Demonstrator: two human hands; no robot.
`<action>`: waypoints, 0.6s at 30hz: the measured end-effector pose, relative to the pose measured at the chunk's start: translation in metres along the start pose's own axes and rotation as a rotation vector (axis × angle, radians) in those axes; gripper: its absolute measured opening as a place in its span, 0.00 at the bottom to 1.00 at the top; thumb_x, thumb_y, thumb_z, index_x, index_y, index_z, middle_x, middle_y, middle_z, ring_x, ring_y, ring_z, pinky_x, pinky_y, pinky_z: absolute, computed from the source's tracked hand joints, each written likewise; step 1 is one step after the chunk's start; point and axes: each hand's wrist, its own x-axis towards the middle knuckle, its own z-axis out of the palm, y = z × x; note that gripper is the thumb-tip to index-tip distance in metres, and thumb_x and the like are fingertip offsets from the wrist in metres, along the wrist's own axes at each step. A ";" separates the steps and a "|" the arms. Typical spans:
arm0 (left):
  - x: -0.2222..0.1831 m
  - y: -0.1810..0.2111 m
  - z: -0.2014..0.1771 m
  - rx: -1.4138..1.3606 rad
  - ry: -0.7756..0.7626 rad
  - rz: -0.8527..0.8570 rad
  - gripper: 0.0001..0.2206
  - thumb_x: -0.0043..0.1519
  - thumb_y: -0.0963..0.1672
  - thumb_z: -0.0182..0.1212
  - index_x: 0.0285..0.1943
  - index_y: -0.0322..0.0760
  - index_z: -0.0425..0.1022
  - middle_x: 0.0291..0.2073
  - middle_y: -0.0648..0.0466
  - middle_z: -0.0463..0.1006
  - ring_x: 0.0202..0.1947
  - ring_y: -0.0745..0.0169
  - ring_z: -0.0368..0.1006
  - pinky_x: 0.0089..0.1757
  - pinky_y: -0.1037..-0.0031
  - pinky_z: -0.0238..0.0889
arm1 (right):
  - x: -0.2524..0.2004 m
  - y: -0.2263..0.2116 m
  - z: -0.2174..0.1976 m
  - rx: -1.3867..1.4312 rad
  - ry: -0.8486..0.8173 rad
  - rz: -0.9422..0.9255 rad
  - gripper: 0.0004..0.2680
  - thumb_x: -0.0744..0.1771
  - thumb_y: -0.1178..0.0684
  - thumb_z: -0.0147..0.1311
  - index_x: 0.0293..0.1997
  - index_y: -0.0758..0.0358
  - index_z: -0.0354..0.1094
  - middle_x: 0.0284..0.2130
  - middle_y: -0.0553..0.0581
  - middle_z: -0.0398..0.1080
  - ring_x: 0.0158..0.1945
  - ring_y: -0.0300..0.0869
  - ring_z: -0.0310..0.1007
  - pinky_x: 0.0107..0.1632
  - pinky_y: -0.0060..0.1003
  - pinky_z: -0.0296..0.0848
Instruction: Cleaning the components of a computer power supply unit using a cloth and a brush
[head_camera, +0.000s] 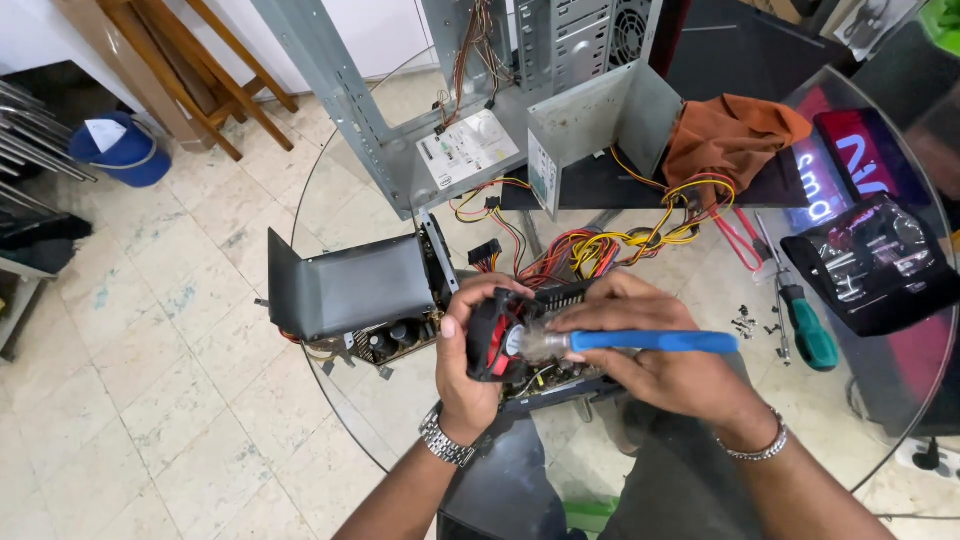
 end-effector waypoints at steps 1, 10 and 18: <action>0.001 0.002 0.002 0.020 -0.029 -0.013 0.30 0.72 0.54 0.28 0.51 0.23 0.69 0.47 0.34 0.70 0.49 0.43 0.70 0.56 0.55 0.60 | -0.001 0.002 0.006 0.040 -0.027 -0.008 0.06 0.65 0.57 0.59 0.44 0.64 0.78 0.35 0.63 0.80 0.35 0.57 0.76 0.37 0.50 0.76; 0.002 0.018 0.007 0.182 -0.041 0.009 0.27 0.72 0.57 0.31 0.52 0.30 0.65 0.49 0.41 0.67 0.52 0.50 0.67 0.55 0.58 0.63 | -0.007 -0.013 0.003 -0.059 -0.036 -0.128 0.09 0.66 0.52 0.56 0.46 0.65 0.76 0.39 0.60 0.80 0.35 0.49 0.77 0.38 0.39 0.74; 0.003 0.027 0.008 0.290 -0.041 0.013 0.24 0.73 0.57 0.32 0.52 0.35 0.64 0.51 0.44 0.67 0.54 0.54 0.66 0.55 0.61 0.63 | -0.012 -0.014 0.028 -0.349 -0.098 -0.232 0.11 0.67 0.54 0.59 0.52 0.68 0.71 0.48 0.60 0.77 0.41 0.51 0.75 0.42 0.45 0.78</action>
